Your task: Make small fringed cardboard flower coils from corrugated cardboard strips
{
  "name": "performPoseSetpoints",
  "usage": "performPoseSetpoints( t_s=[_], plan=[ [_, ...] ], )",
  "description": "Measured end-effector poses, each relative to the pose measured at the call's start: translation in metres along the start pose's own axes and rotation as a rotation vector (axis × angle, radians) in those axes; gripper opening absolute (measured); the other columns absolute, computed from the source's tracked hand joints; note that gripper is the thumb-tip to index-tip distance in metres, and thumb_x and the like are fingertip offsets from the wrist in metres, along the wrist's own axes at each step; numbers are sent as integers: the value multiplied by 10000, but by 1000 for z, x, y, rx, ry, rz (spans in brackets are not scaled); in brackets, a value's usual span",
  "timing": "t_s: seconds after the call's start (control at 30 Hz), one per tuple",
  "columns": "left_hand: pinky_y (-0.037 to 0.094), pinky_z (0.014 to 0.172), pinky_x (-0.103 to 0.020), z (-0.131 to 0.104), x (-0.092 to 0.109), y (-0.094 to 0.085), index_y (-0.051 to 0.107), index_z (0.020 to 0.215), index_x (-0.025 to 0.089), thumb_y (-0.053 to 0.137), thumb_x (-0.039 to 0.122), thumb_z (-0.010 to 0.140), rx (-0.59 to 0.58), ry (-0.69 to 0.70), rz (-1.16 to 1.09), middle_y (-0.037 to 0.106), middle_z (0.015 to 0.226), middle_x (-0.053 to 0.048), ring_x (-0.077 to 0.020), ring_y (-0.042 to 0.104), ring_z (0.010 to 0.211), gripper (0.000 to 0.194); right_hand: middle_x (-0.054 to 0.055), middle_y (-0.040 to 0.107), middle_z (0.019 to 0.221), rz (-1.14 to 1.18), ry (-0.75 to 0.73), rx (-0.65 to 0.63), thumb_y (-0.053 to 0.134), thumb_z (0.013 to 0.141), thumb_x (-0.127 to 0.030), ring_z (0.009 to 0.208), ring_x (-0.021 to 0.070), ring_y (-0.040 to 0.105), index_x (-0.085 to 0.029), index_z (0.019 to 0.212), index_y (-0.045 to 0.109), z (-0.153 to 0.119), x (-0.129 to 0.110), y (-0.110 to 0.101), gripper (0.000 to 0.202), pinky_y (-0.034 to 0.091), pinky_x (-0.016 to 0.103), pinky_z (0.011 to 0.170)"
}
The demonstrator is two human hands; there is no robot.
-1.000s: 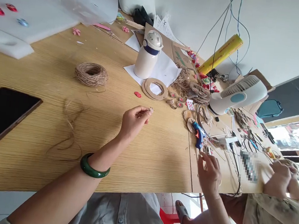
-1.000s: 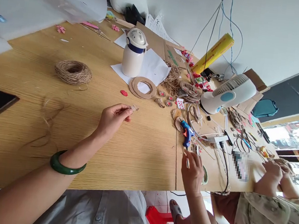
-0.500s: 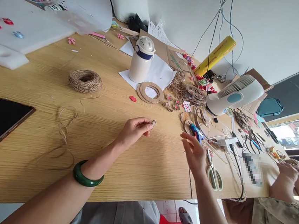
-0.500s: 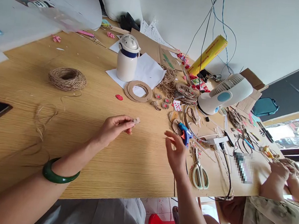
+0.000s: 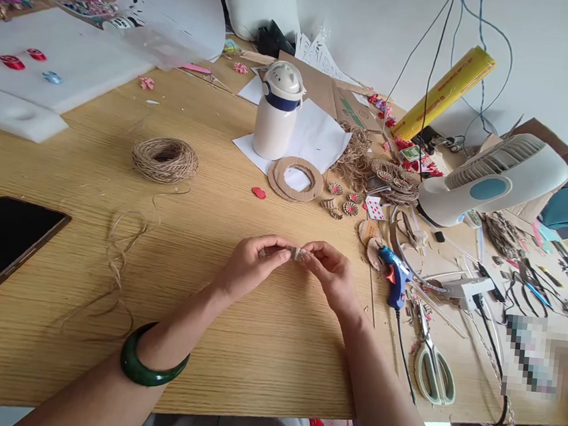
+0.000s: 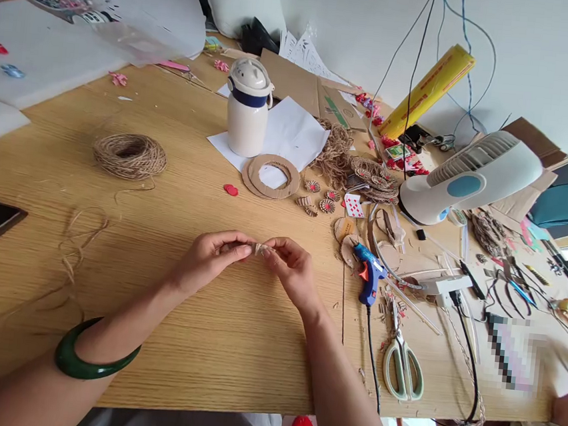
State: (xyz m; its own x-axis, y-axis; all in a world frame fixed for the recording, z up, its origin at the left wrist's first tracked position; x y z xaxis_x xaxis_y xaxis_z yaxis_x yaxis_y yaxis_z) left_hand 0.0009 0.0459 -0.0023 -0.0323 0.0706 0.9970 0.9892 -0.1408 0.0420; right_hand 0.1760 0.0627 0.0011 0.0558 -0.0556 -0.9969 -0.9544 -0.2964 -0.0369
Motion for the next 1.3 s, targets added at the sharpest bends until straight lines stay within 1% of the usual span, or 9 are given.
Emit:
performPoseSetpoints(
  t_s=[0.23,0.43,0.57,0.67,0.77,0.83,0.93,1.03,1.3],
  plan=[
    [493,740,-230,-4,6,5,740,877,179,628,375,878,20,44,66,744,865,-29,-169,661,827,226,10,691,710,66,46,24,745,807,-465,699,144,628,-192,790,690,-3,2,3,279,526,287,712],
    [477,692,-237,-4,5,4,742,856,193,621,370,885,-7,35,105,729,808,-16,-165,639,753,217,19,694,794,34,28,113,663,881,-437,707,148,648,-194,848,692,-4,3,1,247,565,312,732],
    [452,644,-230,-5,3,5,738,843,191,620,411,885,14,-20,99,701,762,-7,-153,604,709,253,49,676,1087,-186,-159,337,616,917,-301,953,177,636,-237,1033,698,-7,-3,-3,156,539,327,838],
    [449,620,-230,-6,5,7,743,848,190,632,414,875,35,-44,91,703,757,-8,-149,590,682,252,36,671,956,-327,-340,410,534,906,-150,938,187,624,-233,900,686,-13,-11,-4,173,501,338,837],
    [452,613,-234,-7,6,8,743,829,179,646,387,864,59,-40,82,707,758,-18,-152,591,673,232,-11,572,660,-333,-353,345,440,834,-44,649,140,550,-214,644,572,-18,-15,0,287,441,288,638],
    [460,633,-235,-7,7,8,742,824,176,646,371,866,67,-29,71,713,774,-24,-156,605,699,222,-26,524,598,-343,-274,276,437,813,-38,566,121,476,-209,620,557,-20,-15,2,284,383,271,560],
    [467,651,-235,-8,7,8,744,842,181,639,366,875,81,-13,92,711,776,-23,-160,617,721,216,-19,581,667,-350,-180,217,513,885,-126,578,119,499,-211,802,672,-19,-11,6,198,414,268,556],
    [477,664,-242,-9,7,8,743,853,189,634,349,883,94,27,142,718,782,-22,-163,629,728,197,11,663,842,-306,-194,189,590,922,-216,651,124,578,-237,993,701,-17,-9,9,134,481,271,582],
    [512,773,-293,-11,4,11,747,911,217,614,295,907,138,219,307,738,888,-55,-202,665,851,154,23,683,825,-468,-370,221,622,907,-169,743,158,636,-240,921,706,-19,-16,16,111,538,300,659]
  ],
)
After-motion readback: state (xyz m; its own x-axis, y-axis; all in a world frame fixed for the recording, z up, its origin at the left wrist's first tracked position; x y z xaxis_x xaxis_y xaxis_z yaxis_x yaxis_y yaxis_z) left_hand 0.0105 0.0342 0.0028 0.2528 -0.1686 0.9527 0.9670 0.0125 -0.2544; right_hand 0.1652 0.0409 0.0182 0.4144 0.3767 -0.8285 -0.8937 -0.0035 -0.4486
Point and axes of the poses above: each hand's wrist, its own z-axis towards the middle knuckle, its own y-axis out of the palm, x = y × z, the point moved 2 cm from there along z, towards the middle knuckle
